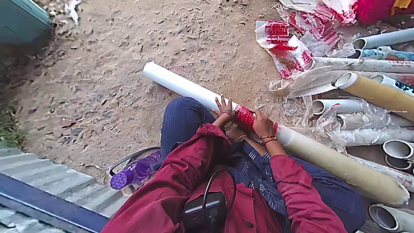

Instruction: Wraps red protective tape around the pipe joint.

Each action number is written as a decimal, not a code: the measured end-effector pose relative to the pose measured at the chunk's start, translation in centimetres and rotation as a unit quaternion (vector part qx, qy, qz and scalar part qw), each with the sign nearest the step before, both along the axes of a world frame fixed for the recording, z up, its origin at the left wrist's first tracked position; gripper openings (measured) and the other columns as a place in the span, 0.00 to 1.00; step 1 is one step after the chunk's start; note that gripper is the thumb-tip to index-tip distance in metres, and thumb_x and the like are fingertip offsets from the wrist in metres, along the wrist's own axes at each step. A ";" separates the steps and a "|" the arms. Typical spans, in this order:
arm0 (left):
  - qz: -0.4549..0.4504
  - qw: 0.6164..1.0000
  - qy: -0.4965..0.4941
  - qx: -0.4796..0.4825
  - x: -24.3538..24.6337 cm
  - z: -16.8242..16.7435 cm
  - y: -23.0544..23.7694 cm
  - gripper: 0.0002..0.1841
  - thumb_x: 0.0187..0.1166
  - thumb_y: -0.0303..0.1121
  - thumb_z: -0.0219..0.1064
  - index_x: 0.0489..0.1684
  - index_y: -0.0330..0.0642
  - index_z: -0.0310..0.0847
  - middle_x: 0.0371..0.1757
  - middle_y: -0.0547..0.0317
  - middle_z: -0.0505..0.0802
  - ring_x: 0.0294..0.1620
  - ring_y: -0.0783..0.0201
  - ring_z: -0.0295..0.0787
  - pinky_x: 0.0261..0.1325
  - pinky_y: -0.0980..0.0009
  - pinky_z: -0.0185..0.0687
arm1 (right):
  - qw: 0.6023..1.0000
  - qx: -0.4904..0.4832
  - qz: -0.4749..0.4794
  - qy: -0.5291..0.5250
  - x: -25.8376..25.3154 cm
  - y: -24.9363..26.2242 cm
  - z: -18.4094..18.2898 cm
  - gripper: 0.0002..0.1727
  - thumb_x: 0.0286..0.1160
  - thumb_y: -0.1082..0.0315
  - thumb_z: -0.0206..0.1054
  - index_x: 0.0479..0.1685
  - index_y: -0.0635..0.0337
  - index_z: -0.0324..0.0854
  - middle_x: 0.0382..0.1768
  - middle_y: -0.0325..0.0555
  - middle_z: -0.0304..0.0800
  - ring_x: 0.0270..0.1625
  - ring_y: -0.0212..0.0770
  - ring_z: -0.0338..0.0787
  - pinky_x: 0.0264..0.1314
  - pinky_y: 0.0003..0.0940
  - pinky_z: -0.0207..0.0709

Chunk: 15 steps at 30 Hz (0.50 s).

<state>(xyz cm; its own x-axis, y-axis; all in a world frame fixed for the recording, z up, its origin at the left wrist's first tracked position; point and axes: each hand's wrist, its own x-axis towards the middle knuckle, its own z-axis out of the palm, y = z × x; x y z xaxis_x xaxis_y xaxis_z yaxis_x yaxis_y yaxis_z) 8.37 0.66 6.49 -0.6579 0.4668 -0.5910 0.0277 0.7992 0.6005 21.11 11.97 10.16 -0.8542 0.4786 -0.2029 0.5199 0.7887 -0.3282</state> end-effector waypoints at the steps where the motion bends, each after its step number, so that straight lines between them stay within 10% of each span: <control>1: -0.005 1.000 -0.010 -0.002 -0.2 0.1 0.0 0.41 0.88 0.44 0.63 0.98 0.51 0.41 0.96 0.47 0.22 0.93 0.33 0.03 0.80 0.16 0.18 | 1.000 -0.007 0.009 -0.025 -1.2 -0.8 0.3 0.19 0.91 0.72 0.51 0.71 0.70 0.80 0.61 0.71 0.90 0.63 0.69 0.90 0.68 0.63 0.78; 15: -0.016 0.999 -0.033 0.009 -0.2 0.8 -0.3 0.49 0.79 0.43 0.74 0.98 0.50 0.41 0.97 0.48 0.22 0.94 0.33 0.04 0.80 0.15 0.19 | 0.976 0.071 0.145 -0.148 -6.3 -0.7 1.6 0.14 0.89 0.73 0.57 0.62 0.68 0.85 0.54 0.69 0.91 0.57 0.70 0.92 0.58 0.66 0.79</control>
<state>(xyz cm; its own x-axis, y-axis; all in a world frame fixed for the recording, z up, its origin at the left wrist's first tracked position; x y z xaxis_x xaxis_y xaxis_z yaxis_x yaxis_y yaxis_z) 8.19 0.36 7.31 -0.6023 0.4979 -0.6240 0.0122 0.7873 0.6164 14.80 11.28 11.78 -0.8723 0.2661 -0.4102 0.3227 0.9436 -0.0742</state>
